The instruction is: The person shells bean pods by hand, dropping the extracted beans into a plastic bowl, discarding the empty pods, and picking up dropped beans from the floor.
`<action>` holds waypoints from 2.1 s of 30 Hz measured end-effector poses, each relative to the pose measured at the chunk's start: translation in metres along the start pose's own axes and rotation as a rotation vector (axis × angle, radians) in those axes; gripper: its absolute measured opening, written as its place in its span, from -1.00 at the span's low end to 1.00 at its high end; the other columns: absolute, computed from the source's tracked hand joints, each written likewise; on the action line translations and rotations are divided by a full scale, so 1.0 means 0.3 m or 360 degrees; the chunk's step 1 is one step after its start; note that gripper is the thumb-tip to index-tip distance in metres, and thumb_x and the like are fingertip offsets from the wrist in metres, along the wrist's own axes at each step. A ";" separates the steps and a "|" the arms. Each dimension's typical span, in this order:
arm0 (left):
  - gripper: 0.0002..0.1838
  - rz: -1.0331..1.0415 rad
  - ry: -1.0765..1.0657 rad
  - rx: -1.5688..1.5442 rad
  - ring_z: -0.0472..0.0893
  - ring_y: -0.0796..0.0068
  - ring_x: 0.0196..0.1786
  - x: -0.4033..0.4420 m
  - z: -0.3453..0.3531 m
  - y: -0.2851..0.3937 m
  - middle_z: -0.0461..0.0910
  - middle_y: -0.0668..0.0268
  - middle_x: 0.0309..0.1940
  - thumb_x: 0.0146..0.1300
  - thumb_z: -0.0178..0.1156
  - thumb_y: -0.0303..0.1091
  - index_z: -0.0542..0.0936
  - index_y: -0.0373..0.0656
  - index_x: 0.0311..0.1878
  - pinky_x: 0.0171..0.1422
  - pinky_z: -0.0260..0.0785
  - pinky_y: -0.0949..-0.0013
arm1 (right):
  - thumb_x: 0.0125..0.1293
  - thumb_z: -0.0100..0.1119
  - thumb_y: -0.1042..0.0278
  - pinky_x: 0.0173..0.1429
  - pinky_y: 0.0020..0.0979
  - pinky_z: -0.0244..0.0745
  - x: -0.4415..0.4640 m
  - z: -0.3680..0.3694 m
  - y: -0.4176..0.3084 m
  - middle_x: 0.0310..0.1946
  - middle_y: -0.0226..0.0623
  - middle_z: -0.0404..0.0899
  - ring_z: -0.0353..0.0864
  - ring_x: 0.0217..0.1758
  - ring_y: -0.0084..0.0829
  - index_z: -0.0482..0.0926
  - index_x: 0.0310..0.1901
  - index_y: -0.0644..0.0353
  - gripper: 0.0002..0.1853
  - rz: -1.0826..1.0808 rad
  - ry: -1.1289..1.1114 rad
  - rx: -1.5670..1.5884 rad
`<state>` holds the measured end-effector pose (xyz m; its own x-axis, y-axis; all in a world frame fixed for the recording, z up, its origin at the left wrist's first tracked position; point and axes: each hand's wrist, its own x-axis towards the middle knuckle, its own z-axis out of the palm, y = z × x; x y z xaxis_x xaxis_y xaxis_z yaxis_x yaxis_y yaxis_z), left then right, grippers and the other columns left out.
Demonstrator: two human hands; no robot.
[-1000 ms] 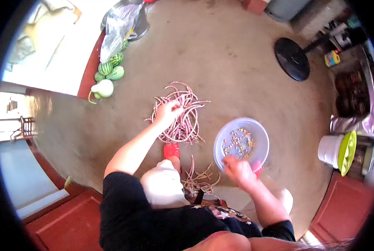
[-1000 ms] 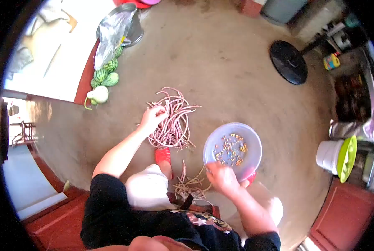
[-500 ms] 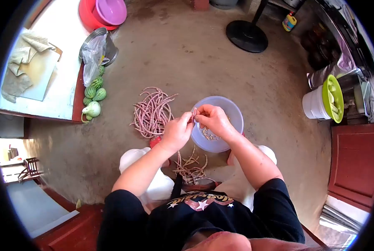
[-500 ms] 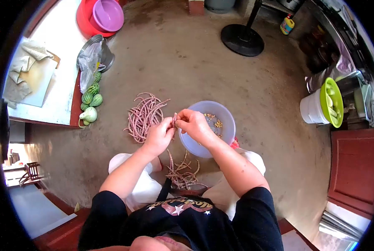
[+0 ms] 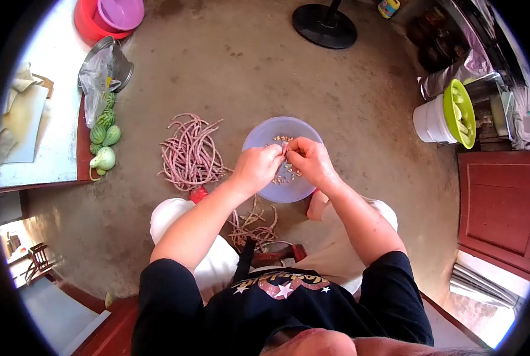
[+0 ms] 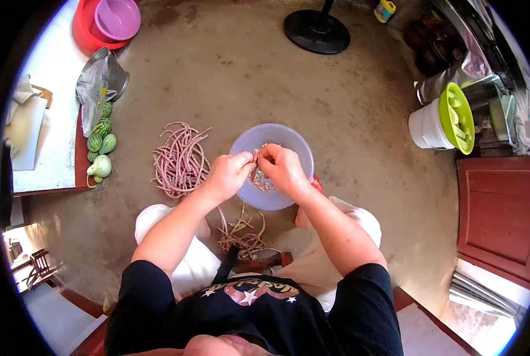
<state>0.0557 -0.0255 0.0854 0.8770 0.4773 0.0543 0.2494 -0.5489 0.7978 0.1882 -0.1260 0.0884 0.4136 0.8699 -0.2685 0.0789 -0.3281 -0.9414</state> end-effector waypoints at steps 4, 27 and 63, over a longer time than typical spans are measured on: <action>-0.84 -0.0429 -0.0175 -0.0712 0.56 0.51 -0.45 0.030 -0.018 0.027 0.57 0.28 -0.50 0.20 0.08 -0.37 0.50 -0.28 -0.29 -0.37 0.39 0.42 | 0.16 0.07 0.39 -0.46 -0.54 0.34 -0.004 -0.027 -0.015 -0.63 -0.37 0.46 0.40 -0.53 -0.67 0.48 -0.42 0.28 -0.87 0.0093 -0.0068 0.0333; -0.88 -0.0490 -0.0137 -0.0900 0.42 0.74 -0.49 0.042 0.082 -0.058 0.47 0.47 -0.53 0.23 0.07 -0.37 0.53 -0.19 -0.33 -0.40 0.28 0.61 | 0.14 0.10 0.33 -0.55 -0.59 0.28 -0.017 -0.027 0.078 -0.59 -0.46 0.45 0.39 -0.58 -0.68 0.47 -0.42 0.26 -0.84 0.0349 -0.0169 0.0299; -0.91 -0.0821 -0.0299 -0.0959 0.57 0.59 -0.39 0.033 0.149 -0.118 0.55 0.35 -0.41 0.23 0.01 -0.42 0.46 -0.22 -0.29 -0.43 0.39 0.55 | 0.00 0.10 0.36 -0.26 -0.22 0.42 -0.004 -0.015 0.253 -0.53 -0.01 0.53 0.55 -0.40 -0.07 0.50 -0.49 0.28 -0.85 0.0304 0.0302 -0.0437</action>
<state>0.0739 -0.0319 0.0307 0.7798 0.4167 -0.4673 0.4240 0.1976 0.8838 0.1977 -0.1537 0.0181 0.6028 0.7084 -0.3671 0.2135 -0.5865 -0.7813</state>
